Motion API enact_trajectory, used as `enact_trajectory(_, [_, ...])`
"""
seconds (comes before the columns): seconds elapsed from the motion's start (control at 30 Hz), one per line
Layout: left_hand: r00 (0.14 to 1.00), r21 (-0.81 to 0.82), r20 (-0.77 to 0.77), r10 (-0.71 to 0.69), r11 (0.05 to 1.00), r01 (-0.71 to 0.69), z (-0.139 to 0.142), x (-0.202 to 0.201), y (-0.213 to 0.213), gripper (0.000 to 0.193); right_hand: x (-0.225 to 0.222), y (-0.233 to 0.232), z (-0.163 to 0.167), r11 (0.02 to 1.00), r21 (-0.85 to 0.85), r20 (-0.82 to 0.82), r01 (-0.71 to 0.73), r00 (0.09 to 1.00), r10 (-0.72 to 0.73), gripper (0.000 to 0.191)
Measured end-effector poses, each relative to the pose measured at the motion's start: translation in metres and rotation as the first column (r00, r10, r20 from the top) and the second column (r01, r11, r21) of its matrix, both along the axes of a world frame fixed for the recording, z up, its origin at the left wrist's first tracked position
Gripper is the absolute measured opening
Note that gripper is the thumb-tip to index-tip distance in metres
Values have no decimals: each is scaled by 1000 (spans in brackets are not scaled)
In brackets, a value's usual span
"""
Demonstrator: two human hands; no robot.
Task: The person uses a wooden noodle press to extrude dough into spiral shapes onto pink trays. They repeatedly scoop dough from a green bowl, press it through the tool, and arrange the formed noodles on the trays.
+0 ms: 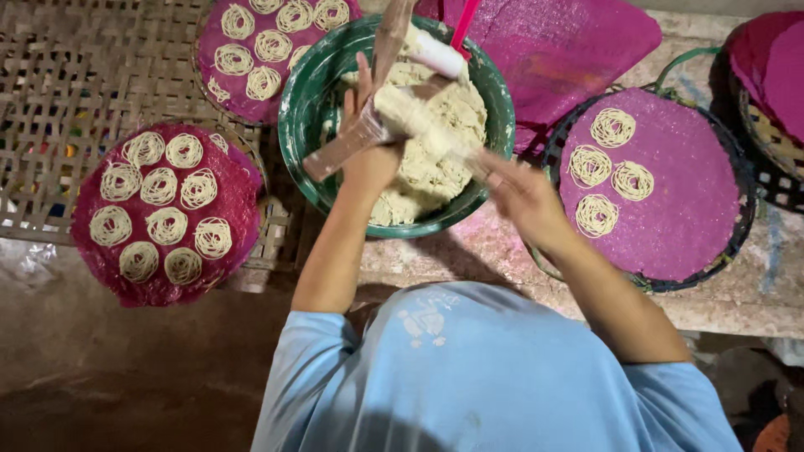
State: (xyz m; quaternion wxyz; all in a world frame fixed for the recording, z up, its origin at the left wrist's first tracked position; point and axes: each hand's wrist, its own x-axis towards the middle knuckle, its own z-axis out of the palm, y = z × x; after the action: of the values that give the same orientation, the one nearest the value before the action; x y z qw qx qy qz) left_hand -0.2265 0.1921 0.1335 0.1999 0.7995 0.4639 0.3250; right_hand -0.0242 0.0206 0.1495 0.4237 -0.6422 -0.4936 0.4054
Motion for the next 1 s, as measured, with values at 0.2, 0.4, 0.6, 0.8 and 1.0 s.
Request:
enact_trajectory(0.2, [972, 74, -234, -6, 997, 24, -17, 21, 0, 91, 2, 26, -25, 842, 507, 390, -181, 920, -37, 37])
enact_trajectory(0.4, [953, 128, -298, 58, 992, -20, -15, 2, 22, 87, 13, 14, 43, 993, 20, 387, -116, 917, 99, 33])
enact_trajectory(0.6, [935, 139, -271, -229, 952, 273, -29, 1, -18, 91, 4, 41, 124, 905, -326, 816, -274, 401, 416, 23])
enact_trajectory(0.8, [883, -283, 231, -409, 840, 464, -57, -3, -36, 55, -20, 28, 123, 689, -172, 984, -704, -153, 89, 18])
enact_trajectory(1.0, [945, -207, 51, -323, 922, 327, -47, -32, -15, 49, 11, 9, 183, 824, -131, 991, -552, -85, 101, 16])
